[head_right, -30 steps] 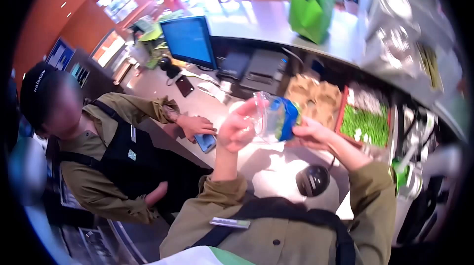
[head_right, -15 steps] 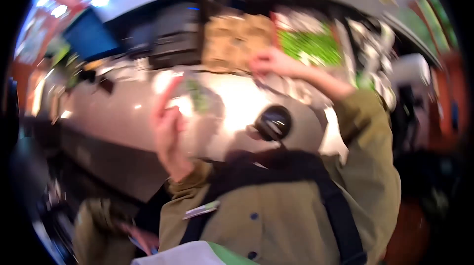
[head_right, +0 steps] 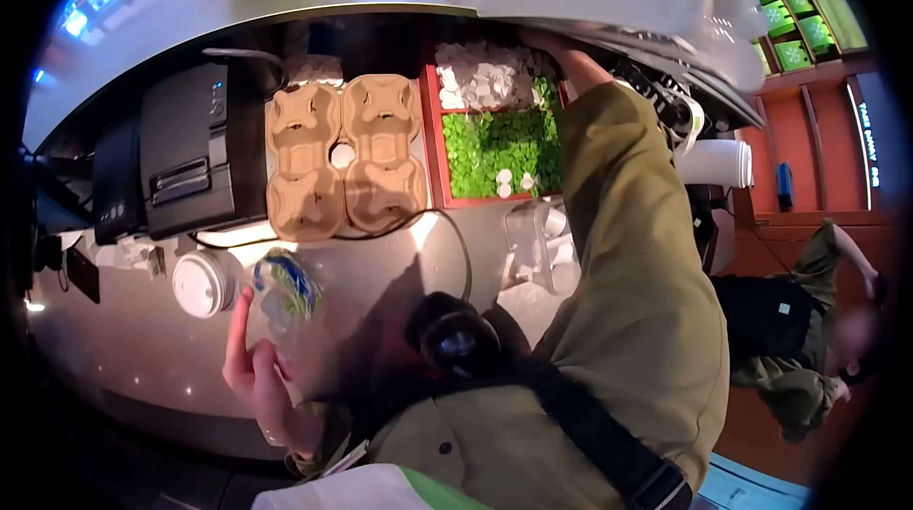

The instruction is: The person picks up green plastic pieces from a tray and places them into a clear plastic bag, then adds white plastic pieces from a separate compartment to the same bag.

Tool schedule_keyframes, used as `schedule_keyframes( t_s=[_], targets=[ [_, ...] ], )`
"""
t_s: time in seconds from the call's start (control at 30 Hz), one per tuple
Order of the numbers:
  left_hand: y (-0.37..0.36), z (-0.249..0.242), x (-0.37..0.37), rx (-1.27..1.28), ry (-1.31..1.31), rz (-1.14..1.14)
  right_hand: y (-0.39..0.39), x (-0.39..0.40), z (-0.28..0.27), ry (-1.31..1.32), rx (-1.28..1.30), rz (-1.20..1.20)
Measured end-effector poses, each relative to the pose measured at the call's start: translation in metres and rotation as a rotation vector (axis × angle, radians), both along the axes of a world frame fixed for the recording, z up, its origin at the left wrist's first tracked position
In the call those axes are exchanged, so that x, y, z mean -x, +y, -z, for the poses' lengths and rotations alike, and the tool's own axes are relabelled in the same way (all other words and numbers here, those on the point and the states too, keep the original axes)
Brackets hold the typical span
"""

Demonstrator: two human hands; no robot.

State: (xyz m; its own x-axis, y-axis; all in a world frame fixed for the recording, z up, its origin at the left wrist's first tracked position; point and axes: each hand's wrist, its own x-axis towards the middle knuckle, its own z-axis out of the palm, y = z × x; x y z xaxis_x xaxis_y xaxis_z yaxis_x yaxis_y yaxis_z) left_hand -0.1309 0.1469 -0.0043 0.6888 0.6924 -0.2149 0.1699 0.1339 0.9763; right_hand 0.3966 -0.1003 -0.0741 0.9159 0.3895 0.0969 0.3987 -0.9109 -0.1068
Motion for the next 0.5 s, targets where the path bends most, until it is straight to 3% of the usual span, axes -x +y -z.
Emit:
schedule_keyframes(
  t_s=[0.3,0.5],
  targets=[
    [0.002,0.007,-0.017,0.194,-0.162,0.174,0.021,-0.021,0.012,0.006,0.075,0.067],
    [0.007,0.002,-0.031,0.302,-0.122,0.25,0.036,-0.02,0.009,0.013,-0.002,0.087]
  ],
)
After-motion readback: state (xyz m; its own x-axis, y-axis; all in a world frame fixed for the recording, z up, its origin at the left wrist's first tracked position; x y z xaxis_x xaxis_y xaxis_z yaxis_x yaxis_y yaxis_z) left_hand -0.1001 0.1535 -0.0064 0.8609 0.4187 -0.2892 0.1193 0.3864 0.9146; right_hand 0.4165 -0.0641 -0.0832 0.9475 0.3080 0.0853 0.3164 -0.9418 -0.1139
